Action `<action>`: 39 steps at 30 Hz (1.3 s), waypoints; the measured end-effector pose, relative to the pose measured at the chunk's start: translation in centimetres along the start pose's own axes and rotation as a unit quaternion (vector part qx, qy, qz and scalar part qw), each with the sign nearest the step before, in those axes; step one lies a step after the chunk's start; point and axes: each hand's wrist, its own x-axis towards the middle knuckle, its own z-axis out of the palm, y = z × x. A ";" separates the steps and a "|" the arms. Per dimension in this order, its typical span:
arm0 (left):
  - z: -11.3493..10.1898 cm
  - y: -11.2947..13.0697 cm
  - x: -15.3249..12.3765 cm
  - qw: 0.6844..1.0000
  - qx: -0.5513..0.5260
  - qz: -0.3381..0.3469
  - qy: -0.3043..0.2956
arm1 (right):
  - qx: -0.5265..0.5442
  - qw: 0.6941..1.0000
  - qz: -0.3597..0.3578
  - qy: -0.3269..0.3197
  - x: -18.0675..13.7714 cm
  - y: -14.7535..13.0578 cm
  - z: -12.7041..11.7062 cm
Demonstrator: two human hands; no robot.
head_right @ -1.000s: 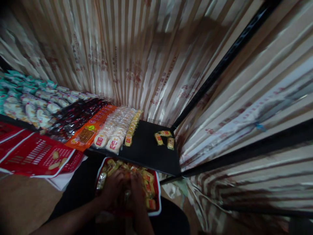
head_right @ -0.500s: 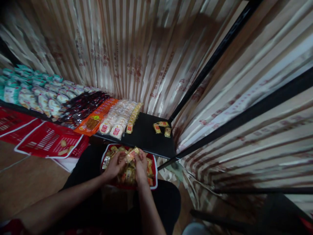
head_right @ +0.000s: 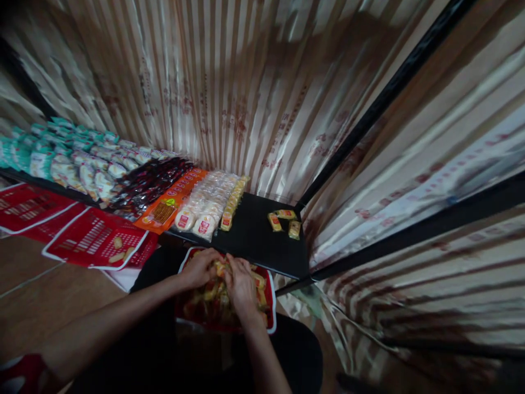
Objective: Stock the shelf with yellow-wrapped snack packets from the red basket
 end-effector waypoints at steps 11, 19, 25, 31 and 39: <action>-1.6 0.1 1.9 0.986 -0.009 -0.022 0.167 | 0.133 0.983 0.110 0.055 5.4 0.5 1.4; 1.4 -1.0 2.5 0.990 -0.029 -0.032 0.137 | 0.172 0.963 0.158 0.138 10.5 1.4 4.1; 2.4 -2.0 3.7 0.989 -0.037 -0.031 0.141 | 0.163 0.958 0.180 0.155 11.4 1.2 5.6; 4.0 -3.7 4.3 0.986 -0.044 -0.004 0.161 | 0.192 0.953 0.158 0.174 10.7 1.1 5.7; 4.4 -4.3 4.7 0.983 -0.061 0.024 0.172 | 0.206 0.951 0.173 0.155 10.9 0.6 5.6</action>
